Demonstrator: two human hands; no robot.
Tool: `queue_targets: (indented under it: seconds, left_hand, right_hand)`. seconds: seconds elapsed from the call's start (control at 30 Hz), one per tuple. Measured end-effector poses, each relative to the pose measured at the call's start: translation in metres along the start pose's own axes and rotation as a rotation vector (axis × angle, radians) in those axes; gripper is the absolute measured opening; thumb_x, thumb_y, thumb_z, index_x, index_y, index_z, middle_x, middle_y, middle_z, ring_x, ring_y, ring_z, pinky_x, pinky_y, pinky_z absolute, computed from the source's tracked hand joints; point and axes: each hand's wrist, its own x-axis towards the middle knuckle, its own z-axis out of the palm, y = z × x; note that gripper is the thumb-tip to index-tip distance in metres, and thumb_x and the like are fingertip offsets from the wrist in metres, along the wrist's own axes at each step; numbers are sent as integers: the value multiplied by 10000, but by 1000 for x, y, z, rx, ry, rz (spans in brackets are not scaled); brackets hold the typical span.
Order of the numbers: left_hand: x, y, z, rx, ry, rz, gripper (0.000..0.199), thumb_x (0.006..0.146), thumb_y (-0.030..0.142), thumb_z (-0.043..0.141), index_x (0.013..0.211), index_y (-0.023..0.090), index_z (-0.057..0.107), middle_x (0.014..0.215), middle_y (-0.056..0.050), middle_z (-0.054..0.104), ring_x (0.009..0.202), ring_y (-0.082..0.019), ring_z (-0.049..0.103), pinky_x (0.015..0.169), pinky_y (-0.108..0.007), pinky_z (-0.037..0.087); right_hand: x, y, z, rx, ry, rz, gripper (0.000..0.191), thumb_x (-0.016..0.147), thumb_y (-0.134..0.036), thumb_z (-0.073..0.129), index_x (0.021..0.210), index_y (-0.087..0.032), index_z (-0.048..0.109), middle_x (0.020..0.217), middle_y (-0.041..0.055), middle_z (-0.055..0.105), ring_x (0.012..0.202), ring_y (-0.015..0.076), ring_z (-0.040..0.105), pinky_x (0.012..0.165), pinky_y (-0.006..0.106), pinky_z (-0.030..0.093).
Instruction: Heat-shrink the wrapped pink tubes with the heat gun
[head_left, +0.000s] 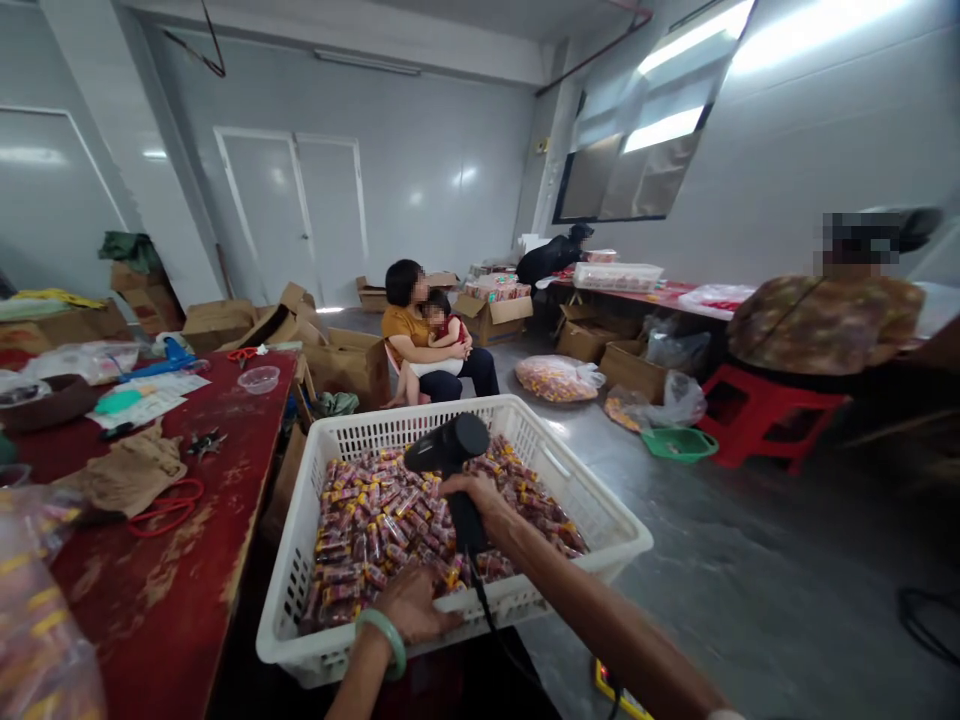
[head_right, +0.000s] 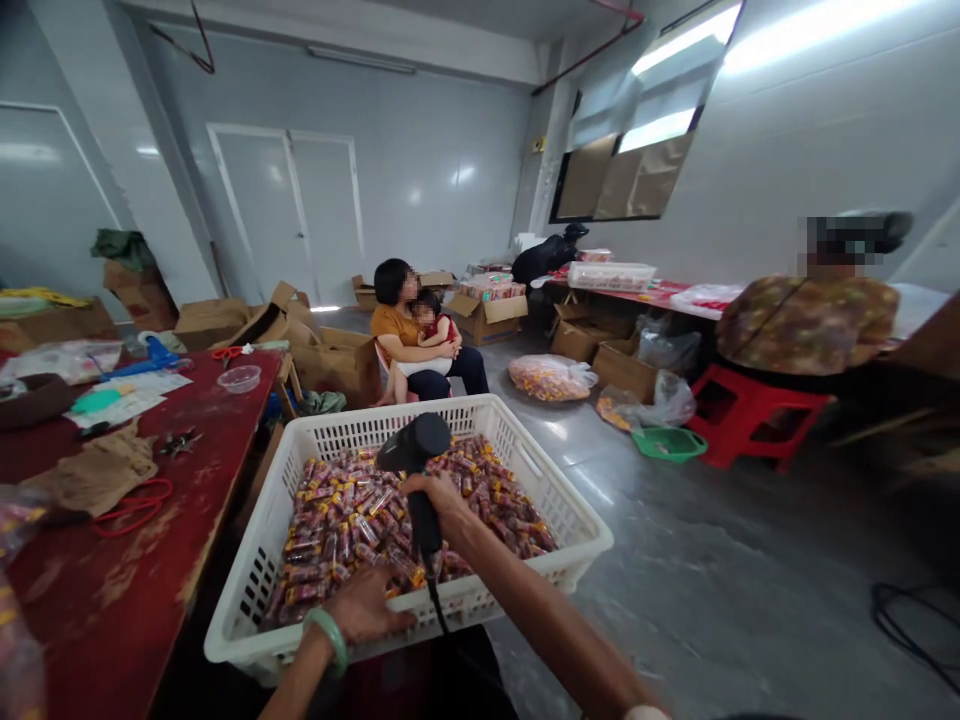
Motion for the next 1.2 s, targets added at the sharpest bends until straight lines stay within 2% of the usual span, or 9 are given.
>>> queue_targets:
  seconds: [0.1,0.17,0.23,0.43,0.5,0.8,0.9,1.07,1.2]
  left_hand:
    - [-1,-1,5,12,12,0,370,688,459,603,943,197,666,908,-60,709,829,-220,645,736,-276,480]
    - [0,-3,7,50,35,-23,360,691,461,606,917,187,671,912,-76,708,853,-232,644,745,-280,483]
    - [0,-4,7,79,57,-33,421,691,497,607,960,180,670,956,-100,702,915,-265,634,788,-312,485]
    - [-1,-3,4,56,27,-40,628,671,546,597,1150,141,613,1102,-163,654,1051,-324,588,890,-393,470]
    - [0,-3,3,37,15,-36,638,661,527,609,1167,137,605,1139,-167,638,1092,-327,568,922,-396,455]
    - [0,-3,2,16,40,44,490,690,518,619,1060,200,654,1092,-92,668,1033,-261,595,927,-322,440]
    - [-1,-1,1,14,27,-2,486,681,532,621,1036,202,653,1040,-85,682,990,-260,610,881,-324,462]
    - [1,-1,0,64,15,-43,558,676,549,601,1089,176,631,1058,-115,664,1005,-287,593,859,-351,469]
    - [2,-1,1,70,-20,-27,559,689,551,587,1088,162,630,1042,-129,662,1010,-300,589,867,-365,471]
  right_hand:
    - [-11,14,37,-21,-130,72,218,507,-207,692,659,-169,541,464,-9,545,384,133,486,336,215,383]
    - [-17,17,44,-25,-176,95,238,497,-212,693,684,-166,553,474,12,568,393,160,513,335,235,398]
    - [-19,15,34,-24,-154,78,258,500,-217,695,706,-173,546,489,11,576,404,167,526,342,241,408]
    - [-15,0,-34,-27,95,-62,280,553,-272,691,741,-199,498,493,-60,493,390,108,458,340,205,363]
    - [-15,1,-42,-28,129,-71,292,547,-278,687,744,-203,484,483,-72,470,376,98,432,329,201,337]
    - [-48,12,26,11,-164,105,418,448,-240,709,813,-201,509,497,-6,578,408,177,520,350,259,418]
    - [-39,8,21,8,-135,106,407,446,-235,709,797,-198,506,495,-6,574,393,164,502,331,247,395]
    - [-7,1,-7,8,65,-5,326,496,-261,688,711,-213,447,480,-68,485,385,91,423,333,196,350]
    - [-11,8,3,-11,23,7,292,507,-257,664,709,-215,457,466,-56,497,389,110,444,339,206,359]
